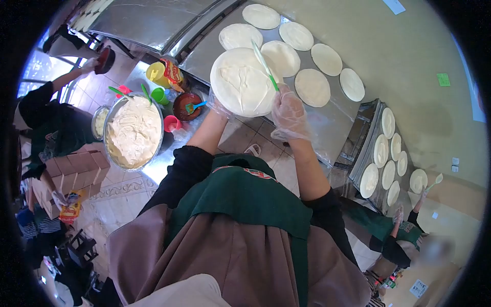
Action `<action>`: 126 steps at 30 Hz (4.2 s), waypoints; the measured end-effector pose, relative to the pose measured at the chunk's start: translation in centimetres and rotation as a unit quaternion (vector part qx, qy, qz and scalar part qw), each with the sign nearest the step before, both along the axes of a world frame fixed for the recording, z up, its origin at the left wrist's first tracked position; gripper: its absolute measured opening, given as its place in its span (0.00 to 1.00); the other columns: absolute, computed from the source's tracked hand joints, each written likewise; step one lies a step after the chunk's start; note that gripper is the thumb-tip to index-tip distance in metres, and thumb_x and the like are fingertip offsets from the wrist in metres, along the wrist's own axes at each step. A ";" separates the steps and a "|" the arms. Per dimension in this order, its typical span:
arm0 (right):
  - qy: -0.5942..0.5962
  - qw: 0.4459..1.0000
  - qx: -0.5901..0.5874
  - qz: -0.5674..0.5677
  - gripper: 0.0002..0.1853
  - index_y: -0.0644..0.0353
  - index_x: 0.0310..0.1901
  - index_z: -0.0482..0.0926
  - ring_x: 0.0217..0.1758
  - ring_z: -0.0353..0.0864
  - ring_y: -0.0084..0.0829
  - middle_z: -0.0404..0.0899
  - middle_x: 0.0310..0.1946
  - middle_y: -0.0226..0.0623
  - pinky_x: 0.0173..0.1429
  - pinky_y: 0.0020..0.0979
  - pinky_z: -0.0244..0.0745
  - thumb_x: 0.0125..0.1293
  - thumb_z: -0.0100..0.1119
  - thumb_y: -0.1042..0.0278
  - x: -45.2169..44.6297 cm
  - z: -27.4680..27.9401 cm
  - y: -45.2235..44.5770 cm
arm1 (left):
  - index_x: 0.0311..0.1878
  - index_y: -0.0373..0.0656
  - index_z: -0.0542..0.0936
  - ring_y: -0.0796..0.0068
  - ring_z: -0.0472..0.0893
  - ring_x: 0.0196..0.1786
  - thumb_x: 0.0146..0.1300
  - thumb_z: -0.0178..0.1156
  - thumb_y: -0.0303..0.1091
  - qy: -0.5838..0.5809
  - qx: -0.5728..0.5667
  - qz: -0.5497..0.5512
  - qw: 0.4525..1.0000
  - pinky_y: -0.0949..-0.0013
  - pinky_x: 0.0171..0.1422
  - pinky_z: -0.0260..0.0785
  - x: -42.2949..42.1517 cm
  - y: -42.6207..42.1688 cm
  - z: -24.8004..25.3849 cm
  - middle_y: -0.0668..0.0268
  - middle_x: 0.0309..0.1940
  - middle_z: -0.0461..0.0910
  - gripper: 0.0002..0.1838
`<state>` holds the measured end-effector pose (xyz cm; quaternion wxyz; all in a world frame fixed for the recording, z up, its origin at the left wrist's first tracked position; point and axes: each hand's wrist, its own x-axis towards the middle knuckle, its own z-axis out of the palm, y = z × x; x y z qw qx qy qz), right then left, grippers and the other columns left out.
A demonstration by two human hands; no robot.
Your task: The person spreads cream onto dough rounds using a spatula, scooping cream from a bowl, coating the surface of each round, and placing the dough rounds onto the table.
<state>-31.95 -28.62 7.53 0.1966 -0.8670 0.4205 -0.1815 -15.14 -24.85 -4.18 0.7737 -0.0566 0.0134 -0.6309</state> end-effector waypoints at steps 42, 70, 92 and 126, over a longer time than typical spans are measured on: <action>-0.046 0.990 -0.066 0.115 0.07 0.57 0.42 0.73 0.25 0.77 0.48 0.76 0.24 0.46 0.28 0.44 0.71 0.63 0.53 0.72 -10.8 -0.1 -8.7 | 0.65 0.45 0.66 0.55 0.73 0.61 0.69 0.40 0.55 -0.025 -0.043 -0.102 0.994 0.49 0.65 0.66 -7.1 -15.0 1.8 0.56 0.61 0.71 0.29; -0.056 0.995 -0.072 -0.034 0.08 0.57 0.45 0.75 0.28 0.78 0.48 0.77 0.28 0.47 0.30 0.41 0.71 0.64 0.53 0.72 -14.2 3.6 -16.9 | 0.64 0.45 0.65 0.54 0.73 0.60 0.68 0.42 0.55 -0.202 -0.003 -0.043 0.979 0.49 0.63 0.69 -5.8 -25.3 4.5 0.56 0.61 0.71 0.30; -0.092 0.989 -0.068 -0.095 0.11 0.58 0.45 0.77 0.28 0.81 0.39 0.80 0.31 0.43 0.31 0.35 0.74 0.60 0.55 0.79 -14.1 -0.3 -14.8 | 0.65 0.50 0.66 0.53 0.68 0.64 0.63 0.41 0.65 -0.225 0.065 0.059 0.970 0.44 0.66 0.64 -4.4 -28.1 5.6 0.61 0.65 0.66 0.35; -0.531 0.664 0.402 -0.339 0.15 0.57 0.49 0.70 0.11 0.56 0.16 0.64 0.19 0.26 0.13 0.19 0.51 0.73 0.46 0.54 -21.2 -2.7 -7.4 | 0.66 0.48 0.64 0.53 0.68 0.64 0.67 0.39 0.59 -0.126 0.046 -0.183 0.974 0.45 0.65 0.65 -15.0 -30.2 -4.0 0.58 0.65 0.66 0.32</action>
